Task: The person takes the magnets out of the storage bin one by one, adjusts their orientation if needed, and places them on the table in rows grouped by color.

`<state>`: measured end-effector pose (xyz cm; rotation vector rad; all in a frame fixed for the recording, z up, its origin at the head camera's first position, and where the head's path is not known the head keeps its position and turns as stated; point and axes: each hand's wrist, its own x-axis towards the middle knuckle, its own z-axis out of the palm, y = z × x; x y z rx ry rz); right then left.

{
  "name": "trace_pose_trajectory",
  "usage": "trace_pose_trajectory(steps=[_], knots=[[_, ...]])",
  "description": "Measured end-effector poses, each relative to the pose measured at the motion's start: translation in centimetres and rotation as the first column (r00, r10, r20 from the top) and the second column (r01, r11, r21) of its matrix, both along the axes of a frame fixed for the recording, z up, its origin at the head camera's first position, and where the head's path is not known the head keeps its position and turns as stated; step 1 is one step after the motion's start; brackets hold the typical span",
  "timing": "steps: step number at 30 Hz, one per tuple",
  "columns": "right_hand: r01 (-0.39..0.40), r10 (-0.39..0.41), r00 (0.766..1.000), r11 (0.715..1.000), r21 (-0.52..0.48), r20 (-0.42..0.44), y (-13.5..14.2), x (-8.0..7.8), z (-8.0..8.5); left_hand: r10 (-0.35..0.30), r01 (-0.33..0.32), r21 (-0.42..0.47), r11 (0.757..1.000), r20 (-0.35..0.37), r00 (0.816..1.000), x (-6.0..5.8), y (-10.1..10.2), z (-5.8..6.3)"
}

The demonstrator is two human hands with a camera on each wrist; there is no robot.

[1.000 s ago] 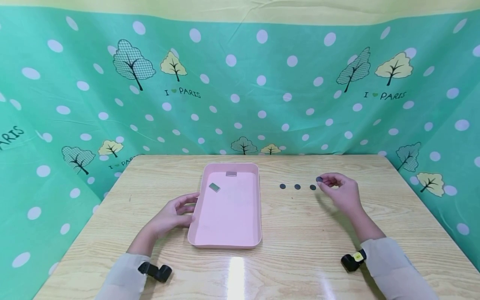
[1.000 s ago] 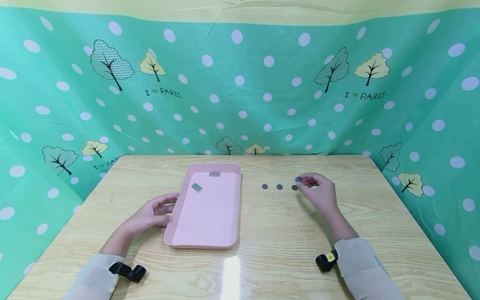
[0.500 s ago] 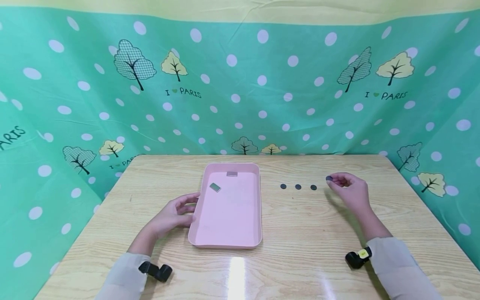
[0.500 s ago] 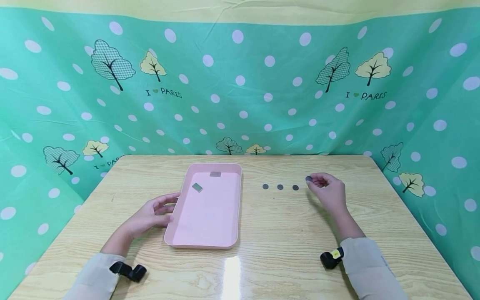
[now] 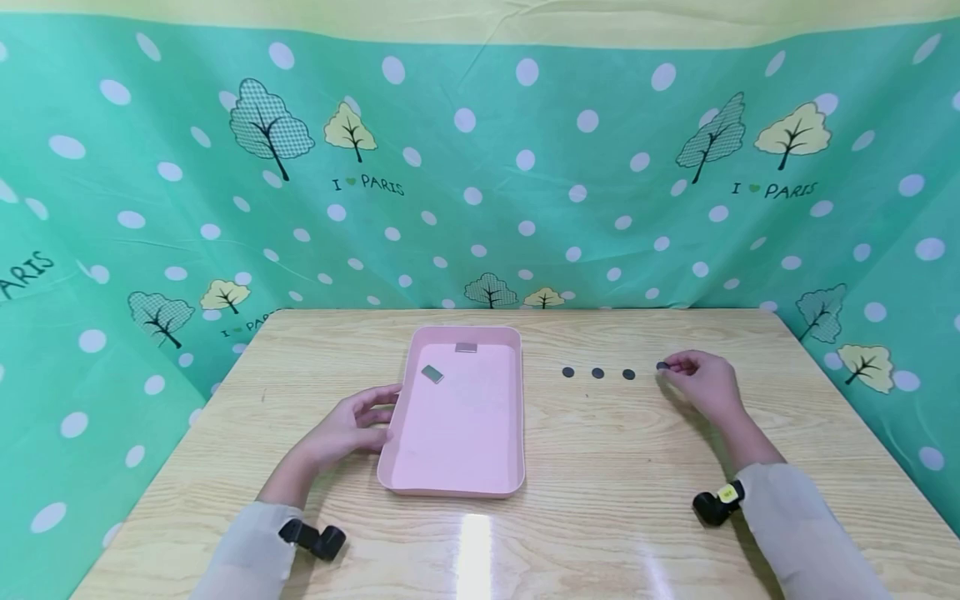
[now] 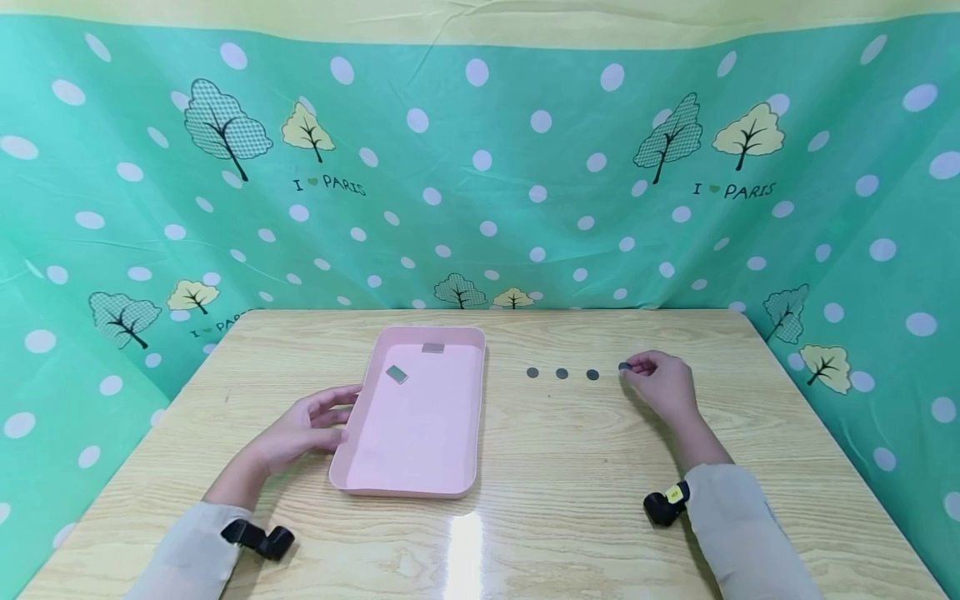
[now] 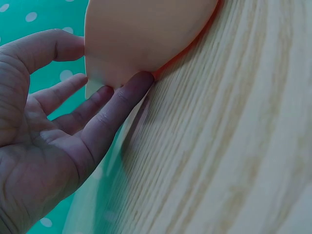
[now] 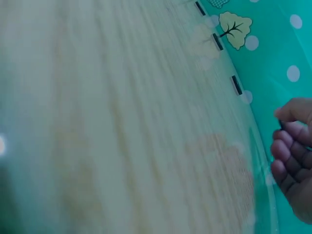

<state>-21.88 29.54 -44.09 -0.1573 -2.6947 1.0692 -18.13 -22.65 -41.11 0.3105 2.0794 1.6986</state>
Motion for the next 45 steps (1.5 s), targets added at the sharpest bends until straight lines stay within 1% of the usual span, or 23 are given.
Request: trace_pose_trajectory(steps=[3,6,10,12,19,24,31,36,39,45], knots=[[-0.042,0.04,0.999,0.997,0.066,0.035,0.4,-0.4,-0.3,-0.005,0.005,0.005,1.0,0.001,1.0,0.0,0.0,0.0],[-0.066,0.059,0.996,0.993,0.093,0.071,0.7,-0.6,-0.3,0.002,-0.002,-0.002,1.0,-0.007,1.0,-0.4,-0.4,-0.9],[-0.096,0.084,0.99,0.99,0.106,0.109,0.7,-0.7,-0.2,0.026,-0.026,-0.015,1.0,-0.008,1.0,-0.9,-0.8,-2.1],[-0.106,0.092,0.988,0.988,0.11,0.125,0.7,-0.7,-0.2,0.034,-0.034,-0.017,0.999,-0.003,0.999,-0.9,-0.8,-2.1],[-0.126,0.105,0.982,0.983,0.135,0.155,0.8,-1.0,-0.1,0.014,-0.014,-0.002,1.0,-0.016,1.0,-1.0,-0.8,-2.3],[-0.124,0.099,0.978,0.984,0.13,0.181,0.8,-1.1,-0.1,0.012,-0.012,-0.003,1.0,-0.019,1.0,-1.0,-0.9,-2.3],[-0.105,0.082,0.98,0.987,0.121,0.181,0.9,-1.0,-0.1,0.012,-0.012,-0.004,1.0,-0.02,1.0,-0.9,-0.9,-2.3],[-0.089,0.068,0.984,0.988,0.124,0.162,0.9,-0.9,0.1,0.013,-0.013,-0.002,1.0,-0.01,1.0,-0.8,-0.7,-1.9],[-0.097,0.08,0.988,0.988,0.121,0.135,0.8,-0.9,0.2,0.009,-0.009,0.002,1.0,-0.006,1.0,-0.6,-0.5,-1.4],[-0.147,0.143,0.988,0.986,0.077,0.058,0.0,-1.0,0.9,0.007,-0.007,0.007,1.0,-0.001,1.0,0.0,0.0,0.0]])
